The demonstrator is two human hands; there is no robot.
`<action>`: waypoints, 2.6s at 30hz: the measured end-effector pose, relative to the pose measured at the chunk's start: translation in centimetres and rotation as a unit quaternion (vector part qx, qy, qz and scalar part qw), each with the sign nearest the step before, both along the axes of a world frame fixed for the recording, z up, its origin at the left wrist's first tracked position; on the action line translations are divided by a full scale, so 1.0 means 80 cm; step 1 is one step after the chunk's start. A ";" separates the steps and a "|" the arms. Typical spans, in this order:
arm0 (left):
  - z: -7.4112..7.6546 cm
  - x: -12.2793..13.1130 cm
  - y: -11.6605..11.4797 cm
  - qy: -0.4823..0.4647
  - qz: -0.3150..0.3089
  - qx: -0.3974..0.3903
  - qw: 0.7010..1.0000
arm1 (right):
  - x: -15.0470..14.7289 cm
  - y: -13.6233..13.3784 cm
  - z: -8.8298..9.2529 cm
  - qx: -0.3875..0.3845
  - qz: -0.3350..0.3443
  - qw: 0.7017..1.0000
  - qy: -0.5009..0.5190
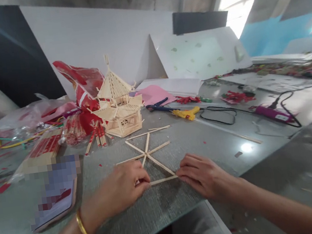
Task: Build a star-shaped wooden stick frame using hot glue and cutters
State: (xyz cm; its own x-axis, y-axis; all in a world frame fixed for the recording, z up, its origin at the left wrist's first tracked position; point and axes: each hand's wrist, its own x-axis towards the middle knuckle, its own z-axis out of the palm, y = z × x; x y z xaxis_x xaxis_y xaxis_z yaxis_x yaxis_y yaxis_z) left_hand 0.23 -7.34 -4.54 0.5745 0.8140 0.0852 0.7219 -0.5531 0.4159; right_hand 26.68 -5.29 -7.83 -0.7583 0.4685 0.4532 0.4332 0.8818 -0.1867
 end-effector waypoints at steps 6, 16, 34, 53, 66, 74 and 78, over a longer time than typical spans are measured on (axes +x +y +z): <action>-0.001 0.005 -0.002 0.032 -0.005 0.008 0.999 | -0.002 -0.002 0.003 0.010 -0.006 1.000 -0.008; 0.003 0.009 -0.003 0.059 0.001 0.015 0.998 | -0.003 -0.002 0.004 0.005 -0.009 1.000 -0.006; 0.004 0.011 -0.006 0.077 -0.001 0.021 0.997 | -0.004 0.002 0.004 -0.009 -0.001 1.000 -0.029; 0.005 0.014 -0.005 0.082 -0.007 0.024 0.996 | -0.007 0.006 0.009 -0.016 0.013 0.999 -0.030; 0.002 0.014 -0.004 0.080 -0.007 0.038 0.996 | -0.006 0.011 0.005 -0.014 0.030 0.999 -0.023; 0.005 0.009 -0.005 0.015 0.011 0.026 0.999 | -0.005 0.015 0.004 -0.002 0.053 0.999 -0.011; 0.020 -0.004 -0.004 -0.080 0.069 0.049 0.993 | 0.002 0.013 0.011 -0.017 0.064 0.998 -0.009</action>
